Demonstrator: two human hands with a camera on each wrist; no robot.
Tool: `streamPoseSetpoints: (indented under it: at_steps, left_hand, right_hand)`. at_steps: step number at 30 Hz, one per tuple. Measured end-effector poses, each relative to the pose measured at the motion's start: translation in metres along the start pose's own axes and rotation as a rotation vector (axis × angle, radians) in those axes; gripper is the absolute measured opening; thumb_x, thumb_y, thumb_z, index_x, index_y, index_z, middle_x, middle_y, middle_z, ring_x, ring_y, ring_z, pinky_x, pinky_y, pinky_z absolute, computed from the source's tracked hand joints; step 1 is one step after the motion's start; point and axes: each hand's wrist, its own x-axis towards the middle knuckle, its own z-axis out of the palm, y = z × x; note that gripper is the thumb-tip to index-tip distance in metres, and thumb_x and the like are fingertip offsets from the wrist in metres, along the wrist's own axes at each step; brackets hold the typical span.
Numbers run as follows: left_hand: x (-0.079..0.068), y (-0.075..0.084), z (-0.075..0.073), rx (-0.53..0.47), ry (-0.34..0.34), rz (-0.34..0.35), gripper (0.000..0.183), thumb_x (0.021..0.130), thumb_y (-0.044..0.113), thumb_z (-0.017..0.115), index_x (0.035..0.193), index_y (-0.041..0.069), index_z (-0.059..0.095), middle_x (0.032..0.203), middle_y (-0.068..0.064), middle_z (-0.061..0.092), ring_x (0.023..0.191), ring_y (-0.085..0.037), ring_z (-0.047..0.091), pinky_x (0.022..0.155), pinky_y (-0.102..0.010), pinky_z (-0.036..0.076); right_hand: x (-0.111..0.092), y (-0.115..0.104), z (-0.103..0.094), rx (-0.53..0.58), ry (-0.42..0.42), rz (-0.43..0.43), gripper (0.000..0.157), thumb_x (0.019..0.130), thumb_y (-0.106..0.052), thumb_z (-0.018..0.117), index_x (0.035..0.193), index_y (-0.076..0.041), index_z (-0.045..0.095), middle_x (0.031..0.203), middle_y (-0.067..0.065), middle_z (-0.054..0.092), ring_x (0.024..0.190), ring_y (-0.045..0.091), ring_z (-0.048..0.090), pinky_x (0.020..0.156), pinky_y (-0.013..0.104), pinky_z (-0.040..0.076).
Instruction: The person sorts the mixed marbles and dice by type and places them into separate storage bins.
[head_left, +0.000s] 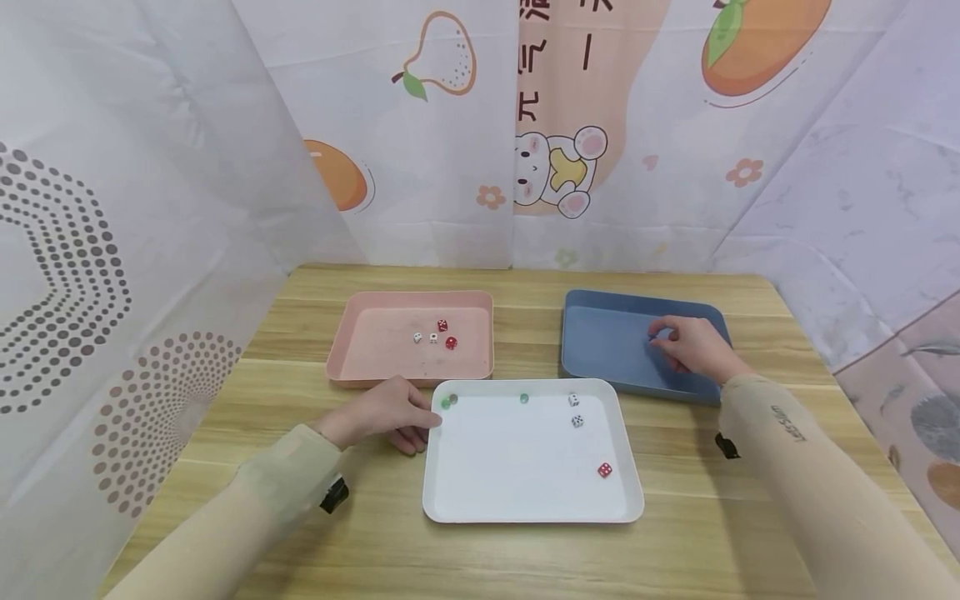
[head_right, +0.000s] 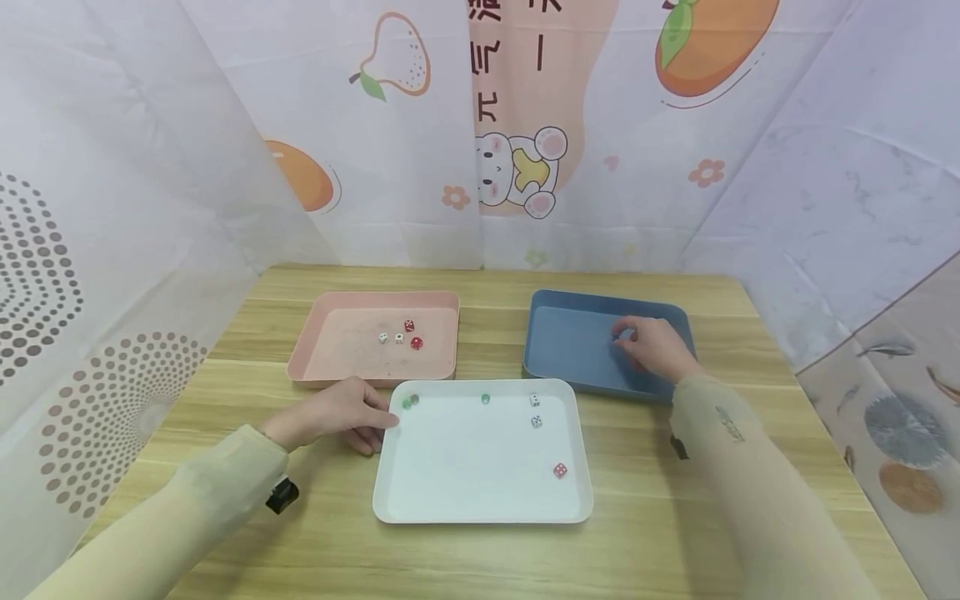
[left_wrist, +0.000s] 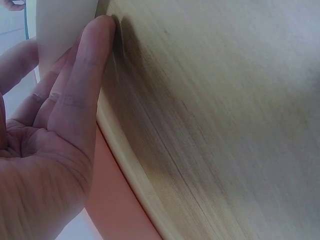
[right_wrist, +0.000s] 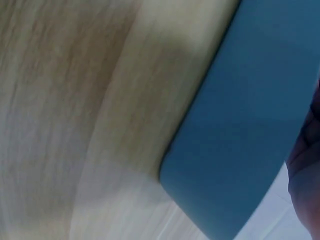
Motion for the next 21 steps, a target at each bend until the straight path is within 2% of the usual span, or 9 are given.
streamPoseSetpoints:
  at_steps: [11, 21]
  left_hand:
    - [-0.001, -0.001, -0.002, 0.004, -0.022, 0.015, 0.020, 0.094, 0.020, 0.074, 0.091, 0.000, 0.076, 0.078, -0.015, 0.075, 0.070, -0.022, 0.073, 0.066, -0.036, 0.065]
    - [0.000, -0.001, -0.001, 0.012, -0.002, 0.006, 0.019, 0.094, 0.020, 0.074, 0.093, 0.001, 0.077, 0.078, -0.014, 0.075, 0.068, -0.021, 0.073, 0.065, -0.037, 0.064]
  right_hand:
    - [0.006, 0.011, 0.000, -0.166, 0.070, 0.074, 0.023, 0.100, -0.010, 0.060, 0.119, 0.003, 0.064, 0.060, 0.002, 0.061, 0.054, 0.017, 0.059, 0.062, 0.040, 0.051]
    - [0.007, 0.017, 0.001, -0.175, 0.059, 0.099, 0.022, 0.100, -0.009, 0.060, 0.118, 0.003, 0.066, 0.060, 0.003, 0.061, 0.054, 0.018, 0.058, 0.056, 0.035, 0.048]
